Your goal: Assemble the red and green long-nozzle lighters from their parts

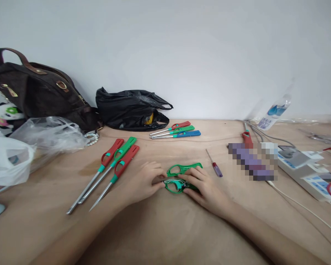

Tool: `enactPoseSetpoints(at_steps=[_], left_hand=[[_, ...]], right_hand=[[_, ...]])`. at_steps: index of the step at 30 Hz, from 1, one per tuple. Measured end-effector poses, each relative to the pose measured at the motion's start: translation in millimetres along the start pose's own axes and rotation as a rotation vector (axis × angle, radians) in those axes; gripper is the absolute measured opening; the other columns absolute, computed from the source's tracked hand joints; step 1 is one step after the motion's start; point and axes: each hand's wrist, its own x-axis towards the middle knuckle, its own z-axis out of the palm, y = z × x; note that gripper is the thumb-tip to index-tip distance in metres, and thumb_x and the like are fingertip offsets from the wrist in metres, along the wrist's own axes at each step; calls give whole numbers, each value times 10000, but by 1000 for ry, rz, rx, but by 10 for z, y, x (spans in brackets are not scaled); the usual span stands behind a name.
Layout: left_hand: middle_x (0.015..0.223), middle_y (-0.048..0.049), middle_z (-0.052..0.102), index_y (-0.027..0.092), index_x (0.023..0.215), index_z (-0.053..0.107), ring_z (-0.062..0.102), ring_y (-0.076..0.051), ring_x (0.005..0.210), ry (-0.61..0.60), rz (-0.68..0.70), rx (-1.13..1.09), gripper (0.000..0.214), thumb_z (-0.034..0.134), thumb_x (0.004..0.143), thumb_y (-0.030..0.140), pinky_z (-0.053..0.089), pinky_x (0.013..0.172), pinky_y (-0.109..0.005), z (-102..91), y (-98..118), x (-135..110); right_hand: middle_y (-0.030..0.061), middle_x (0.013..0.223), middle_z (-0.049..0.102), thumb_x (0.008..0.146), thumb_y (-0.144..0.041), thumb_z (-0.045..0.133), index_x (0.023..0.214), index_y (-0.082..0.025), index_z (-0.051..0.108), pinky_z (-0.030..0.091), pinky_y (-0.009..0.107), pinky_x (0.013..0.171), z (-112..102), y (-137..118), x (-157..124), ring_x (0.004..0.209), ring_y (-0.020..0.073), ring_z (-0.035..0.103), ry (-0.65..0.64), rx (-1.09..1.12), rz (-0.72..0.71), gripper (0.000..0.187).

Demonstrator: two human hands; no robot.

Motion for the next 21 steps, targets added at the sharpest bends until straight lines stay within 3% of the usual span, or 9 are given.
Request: enactPoseSetpoints(at_steps=[5, 11, 21], left_hand=[[824, -5, 646, 177, 911, 648, 575, -176, 765, -90, -9, -94, 150, 622, 770, 134, 428, 680, -277, -57, -25, -12], [842, -3, 631, 183, 974, 644, 562, -157, 756, -87, 3, -196, 233, 562, 781, 81, 422, 662, -251, -4, -5, 1], [885, -28, 615, 200, 972, 683, 601, -171, 771, -81, 43, -40, 243, 504, 852, 85, 417, 655, -262, 14, -4, -18]], right_hand=[[90, 1092, 598, 965, -208, 487, 1277, -203, 574, 484, 432, 865, 45, 18, 0, 978, 249, 504, 1, -25, -1, 323], [84, 1084, 587, 962, -181, 492, 1279, -230, 573, 483, 436, 869, 29, -10, 16, 979, 248, 493, -44, -43, 10, 331], [70, 1080, 583, 950, -150, 506, 1294, -286, 568, 480, 419, 869, 29, -24, 23, 969, 238, 494, -46, -62, 21, 375]])
